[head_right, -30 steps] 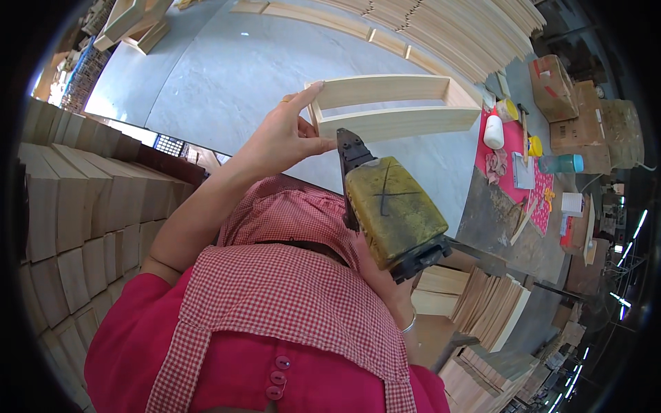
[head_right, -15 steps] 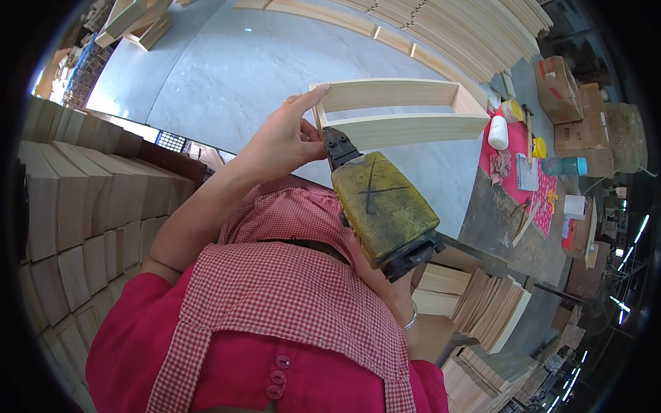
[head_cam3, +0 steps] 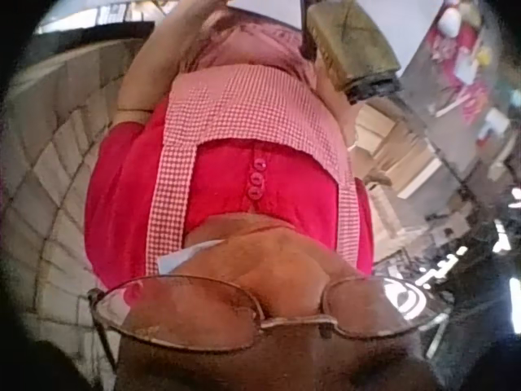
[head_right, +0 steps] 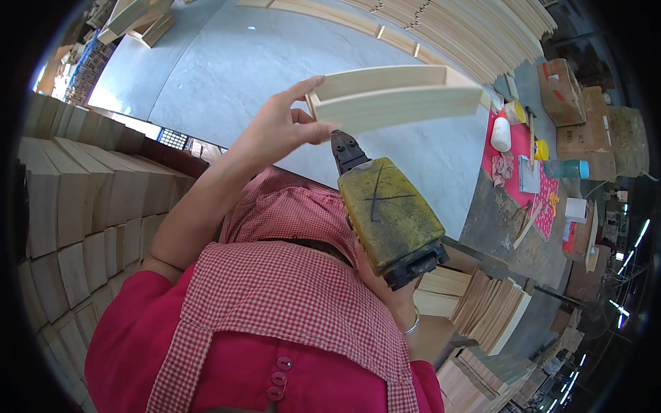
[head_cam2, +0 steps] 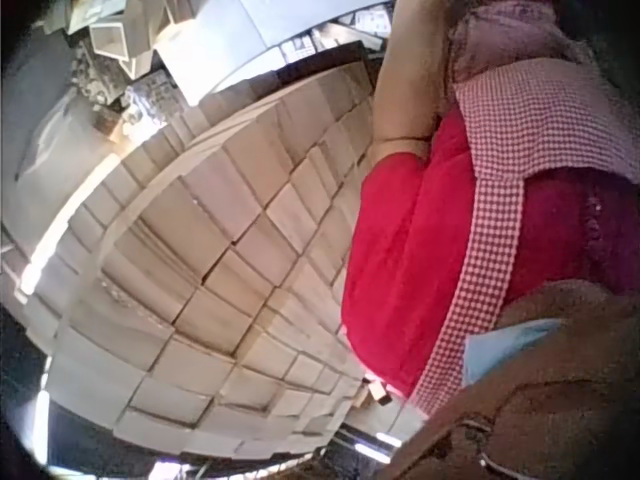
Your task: The person assembles small rectangular wooden boxes by hand. They use a pneumatic nail gun to fasten the wooden pieces together and apply glue to the joints for reinforcement. The person repeatedly picks up wooden planks, aligns them, nails them, and stacks the finished boxes.
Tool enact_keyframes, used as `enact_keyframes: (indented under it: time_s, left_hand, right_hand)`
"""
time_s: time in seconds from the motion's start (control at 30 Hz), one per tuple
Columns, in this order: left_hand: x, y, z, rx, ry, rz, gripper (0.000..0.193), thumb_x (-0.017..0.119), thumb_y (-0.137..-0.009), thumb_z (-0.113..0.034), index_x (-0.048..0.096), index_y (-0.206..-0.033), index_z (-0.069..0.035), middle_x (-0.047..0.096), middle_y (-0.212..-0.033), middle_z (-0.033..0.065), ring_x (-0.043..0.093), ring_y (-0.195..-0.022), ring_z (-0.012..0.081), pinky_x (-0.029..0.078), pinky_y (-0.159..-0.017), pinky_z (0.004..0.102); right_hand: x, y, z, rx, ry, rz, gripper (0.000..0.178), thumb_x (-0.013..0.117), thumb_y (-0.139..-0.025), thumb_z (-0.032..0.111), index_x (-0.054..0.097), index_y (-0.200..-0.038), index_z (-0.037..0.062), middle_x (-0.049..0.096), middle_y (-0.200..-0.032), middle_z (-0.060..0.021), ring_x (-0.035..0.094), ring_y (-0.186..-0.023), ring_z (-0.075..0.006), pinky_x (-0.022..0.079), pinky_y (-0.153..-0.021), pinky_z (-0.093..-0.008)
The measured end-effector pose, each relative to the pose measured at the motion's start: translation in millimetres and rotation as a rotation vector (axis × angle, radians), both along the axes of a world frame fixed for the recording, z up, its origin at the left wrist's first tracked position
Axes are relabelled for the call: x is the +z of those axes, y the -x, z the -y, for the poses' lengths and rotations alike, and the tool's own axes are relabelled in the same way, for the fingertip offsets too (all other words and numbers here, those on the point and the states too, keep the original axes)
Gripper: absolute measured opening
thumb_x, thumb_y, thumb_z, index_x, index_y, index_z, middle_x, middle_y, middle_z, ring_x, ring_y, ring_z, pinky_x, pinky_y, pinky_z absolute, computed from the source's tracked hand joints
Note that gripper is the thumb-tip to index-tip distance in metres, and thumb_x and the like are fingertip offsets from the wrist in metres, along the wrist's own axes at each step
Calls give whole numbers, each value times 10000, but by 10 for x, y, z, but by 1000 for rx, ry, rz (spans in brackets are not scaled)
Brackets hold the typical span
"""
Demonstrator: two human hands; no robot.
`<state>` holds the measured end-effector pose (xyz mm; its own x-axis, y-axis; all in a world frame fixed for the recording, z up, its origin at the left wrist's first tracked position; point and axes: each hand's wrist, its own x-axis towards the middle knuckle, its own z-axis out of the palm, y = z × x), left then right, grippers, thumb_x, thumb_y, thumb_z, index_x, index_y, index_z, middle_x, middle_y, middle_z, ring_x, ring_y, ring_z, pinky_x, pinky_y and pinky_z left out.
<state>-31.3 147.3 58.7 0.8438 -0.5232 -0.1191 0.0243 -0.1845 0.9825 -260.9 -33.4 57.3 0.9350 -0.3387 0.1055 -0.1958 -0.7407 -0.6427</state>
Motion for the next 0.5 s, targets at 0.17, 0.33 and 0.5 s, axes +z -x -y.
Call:
enact_keyframes:
  time_s: [0.17, 0.33, 0.5]
  left_hand:
    - [20, -14, -42, 64, 119, -93, 903, 846, -848, -343, 403, -1495, 105, 604, -1235, 284, 667, -968, 244, 575, -789, 359]
    - [-12, -3, -49, 74, 116, -18, 911, 843, -846, -382, 418, -1481, 114, 605, -1209, 296, 675, -967, 251, 575, -822, 393]
    - [-32, 3, -48, 84, 120, -17, 904, 841, -849, -380, 422, -1474, 121, 606, -1196, 300, 678, -960, 254, 572, -854, 421]
  right_hand:
    - [60, -87, -74, -68, -159, -19, 368, 809, -826, 298, 729, -1077, 42, 743, -1025, -114, 733, -936, -273, 573, -819, -372]
    - [11, -77, -58, -39, -141, -39, 385, 816, -823, 293, 725, -1095, 37, 741, -1046, -122, 734, -945, -277, 573, -822, -375]
    - [22, -108, -86, -61, -165, -18, 383, 814, -825, 298, 727, -1089, 34, 741, -1047, -125, 735, -947, -276, 576, -824, -377]
